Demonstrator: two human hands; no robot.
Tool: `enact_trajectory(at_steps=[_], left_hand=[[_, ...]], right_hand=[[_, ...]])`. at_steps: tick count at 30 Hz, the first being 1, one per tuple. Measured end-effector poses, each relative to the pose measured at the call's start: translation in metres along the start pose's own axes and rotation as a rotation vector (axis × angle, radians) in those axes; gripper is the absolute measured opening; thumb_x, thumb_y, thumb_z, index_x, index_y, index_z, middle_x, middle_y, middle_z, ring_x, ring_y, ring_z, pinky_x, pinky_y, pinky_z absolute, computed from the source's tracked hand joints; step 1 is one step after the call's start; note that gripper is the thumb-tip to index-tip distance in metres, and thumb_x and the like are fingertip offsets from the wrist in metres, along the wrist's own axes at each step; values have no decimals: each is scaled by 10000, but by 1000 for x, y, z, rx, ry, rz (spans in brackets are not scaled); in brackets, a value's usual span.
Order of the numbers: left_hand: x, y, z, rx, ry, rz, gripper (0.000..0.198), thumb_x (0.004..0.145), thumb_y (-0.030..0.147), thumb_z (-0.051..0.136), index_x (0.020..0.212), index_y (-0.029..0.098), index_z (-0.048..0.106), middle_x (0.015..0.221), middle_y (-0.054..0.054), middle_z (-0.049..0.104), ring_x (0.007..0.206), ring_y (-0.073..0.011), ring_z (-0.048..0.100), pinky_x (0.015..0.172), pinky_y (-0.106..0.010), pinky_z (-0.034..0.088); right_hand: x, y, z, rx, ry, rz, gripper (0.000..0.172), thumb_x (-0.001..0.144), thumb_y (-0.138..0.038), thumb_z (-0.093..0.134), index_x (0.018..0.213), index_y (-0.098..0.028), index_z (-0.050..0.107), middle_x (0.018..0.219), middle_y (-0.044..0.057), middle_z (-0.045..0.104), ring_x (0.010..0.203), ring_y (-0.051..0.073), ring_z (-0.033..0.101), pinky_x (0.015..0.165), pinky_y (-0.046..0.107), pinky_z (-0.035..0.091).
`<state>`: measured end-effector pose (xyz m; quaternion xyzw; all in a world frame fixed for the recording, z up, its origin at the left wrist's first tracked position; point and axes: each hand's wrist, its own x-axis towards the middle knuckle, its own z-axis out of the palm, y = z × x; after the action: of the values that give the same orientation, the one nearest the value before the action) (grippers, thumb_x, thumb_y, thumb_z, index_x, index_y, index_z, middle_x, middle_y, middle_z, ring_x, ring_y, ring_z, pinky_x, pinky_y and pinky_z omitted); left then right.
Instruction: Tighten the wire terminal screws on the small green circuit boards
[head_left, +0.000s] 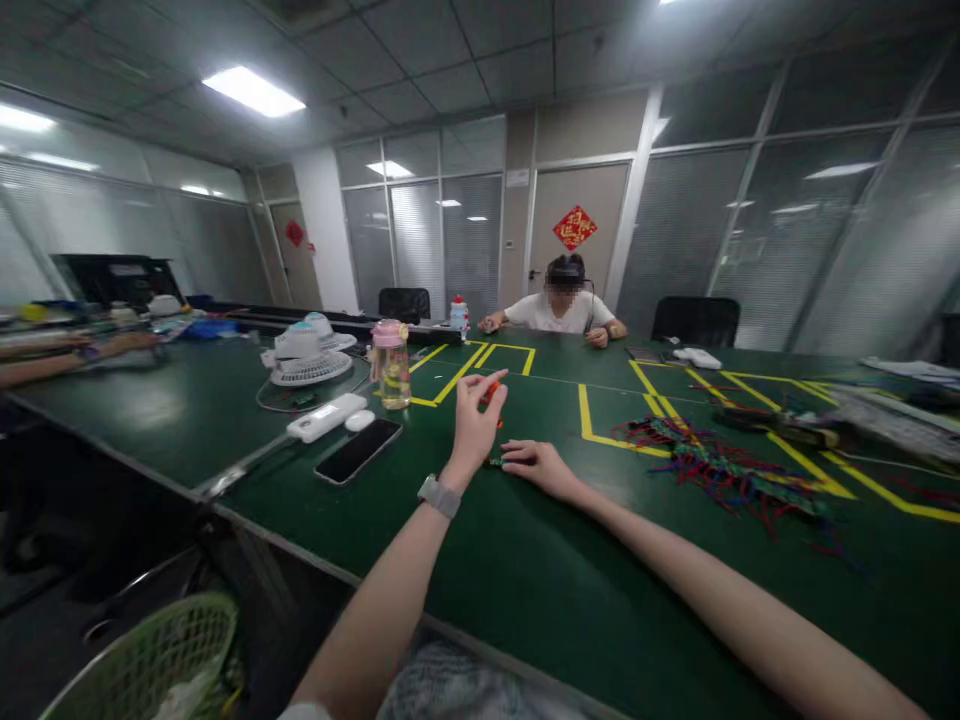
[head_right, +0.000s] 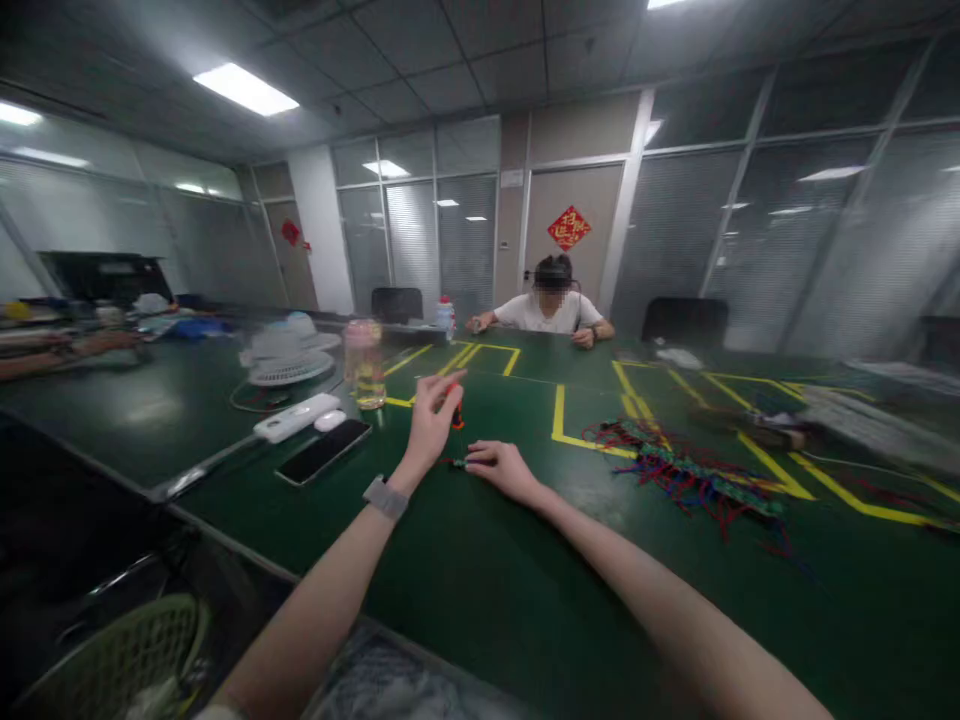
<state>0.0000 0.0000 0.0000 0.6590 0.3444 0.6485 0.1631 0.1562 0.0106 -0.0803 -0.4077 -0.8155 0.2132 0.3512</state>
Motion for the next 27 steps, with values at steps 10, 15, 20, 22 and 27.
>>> enact_trajectory(at_steps=[10,15,20,22,27], left_hand=[[0,-2,1,-50,8,7,252,823,326,567,1044,243,655,987,-47,504,865,-135,555,755,-252,486],[2,-3,-1,-100,-35,-1,299,894,266,435,1136,250,610,1129,-66,492,987,-148,548,848,-276,465],[2,-7,5,-267,-112,-57,347,888,256,443,1222,225,535,1065,-71,582,882,-141,590,780,-274,493],[1,-5,4,-172,-53,-33,329,854,271,514,1173,225,579,998,-59,567,861,-137,570,766,-260,484],[1,-1,-1,-38,-4,-4,303,849,305,523,1133,256,618,1049,-57,471,915,-136,533,814,-261,465]], right_hand=[[-1,-2,-1,-11,0,1,227,765,-332,633,931,-212,730,1114,72,659,1120,248,551,989,394,396],[-1,-3,-2,-4,-2,-10,231,767,-343,634,941,-222,726,1117,67,657,1116,248,554,988,403,393],[-1,-4,-2,-3,-4,-12,236,769,-355,631,939,-224,728,1112,65,660,1120,249,551,993,399,388],[-1,-4,-2,-1,0,-7,229,767,-351,632,932,-225,729,1112,64,660,1119,250,552,993,402,389],[-1,-6,-2,0,-2,-1,213,769,-325,633,933,-226,727,1119,66,657,1120,244,551,994,409,389]])
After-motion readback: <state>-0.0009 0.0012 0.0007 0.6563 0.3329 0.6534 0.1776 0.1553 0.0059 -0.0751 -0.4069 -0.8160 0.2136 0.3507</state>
